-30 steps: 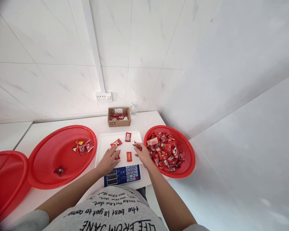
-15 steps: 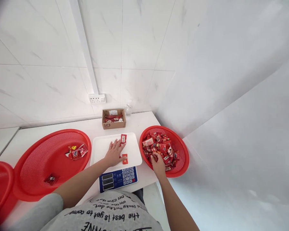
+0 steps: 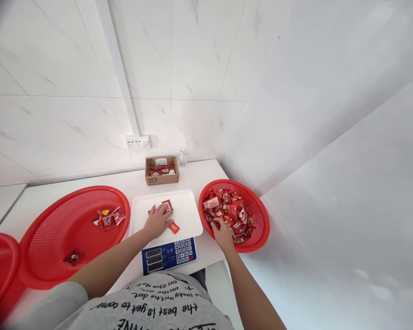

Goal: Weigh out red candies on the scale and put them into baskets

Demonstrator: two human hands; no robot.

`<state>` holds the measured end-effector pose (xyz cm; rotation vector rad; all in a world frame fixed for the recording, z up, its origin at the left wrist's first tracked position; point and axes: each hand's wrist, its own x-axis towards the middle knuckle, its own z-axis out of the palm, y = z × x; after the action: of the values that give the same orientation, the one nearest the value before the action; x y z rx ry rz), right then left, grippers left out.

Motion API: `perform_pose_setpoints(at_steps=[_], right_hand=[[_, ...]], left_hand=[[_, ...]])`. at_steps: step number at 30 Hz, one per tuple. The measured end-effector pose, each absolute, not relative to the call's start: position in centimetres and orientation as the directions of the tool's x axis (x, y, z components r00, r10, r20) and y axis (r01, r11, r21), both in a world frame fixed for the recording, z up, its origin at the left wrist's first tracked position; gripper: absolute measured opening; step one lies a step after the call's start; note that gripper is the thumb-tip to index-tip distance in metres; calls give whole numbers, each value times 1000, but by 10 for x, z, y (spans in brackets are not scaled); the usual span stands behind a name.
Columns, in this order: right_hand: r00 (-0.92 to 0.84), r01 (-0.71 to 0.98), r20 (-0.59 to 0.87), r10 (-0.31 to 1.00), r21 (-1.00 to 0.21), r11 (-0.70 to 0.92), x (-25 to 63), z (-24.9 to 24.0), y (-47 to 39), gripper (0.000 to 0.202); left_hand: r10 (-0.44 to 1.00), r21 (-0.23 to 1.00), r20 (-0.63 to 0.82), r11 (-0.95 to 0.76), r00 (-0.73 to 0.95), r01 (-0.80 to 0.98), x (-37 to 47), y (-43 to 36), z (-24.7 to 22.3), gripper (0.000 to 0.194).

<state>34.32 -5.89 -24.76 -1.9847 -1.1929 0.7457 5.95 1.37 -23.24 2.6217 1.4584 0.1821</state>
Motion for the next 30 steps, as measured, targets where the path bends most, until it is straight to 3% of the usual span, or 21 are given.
perform_pose_setpoints(at_steps=[5, 8, 11, 19, 26, 30], right_hand=[[421, 565, -144, 896, -731, -383, 343, -249, -56, 33], [466, 606, -73, 882, -700, -378, 344, -252, -56, 40], [487, 626, 10, 873, -702, -341, 345, -255, -58, 46], [496, 616, -21, 868, -696, -370, 346, -254, -60, 48], [499, 614, -15, 866, -700, -366, 348, -258, -60, 46], [502, 605, -13, 864, -709, -362, 350, -260, -59, 44]], left_hand=[[893, 213, 65, -448, 445, 868, 45, -6, -228, 34], [899, 237, 72, -437, 433, 868, 41, -17, -227, 43], [865, 250, 84, -500, 495, 829, 42, -28, -227, 47], [752, 299, -16, -626, 659, 721, 56, -46, -224, 43], [805, 291, 50, -579, 592, 762, 54, -28, -217, 25], [847, 327, 72, -519, 526, 790, 44, -20, -216, 29]])
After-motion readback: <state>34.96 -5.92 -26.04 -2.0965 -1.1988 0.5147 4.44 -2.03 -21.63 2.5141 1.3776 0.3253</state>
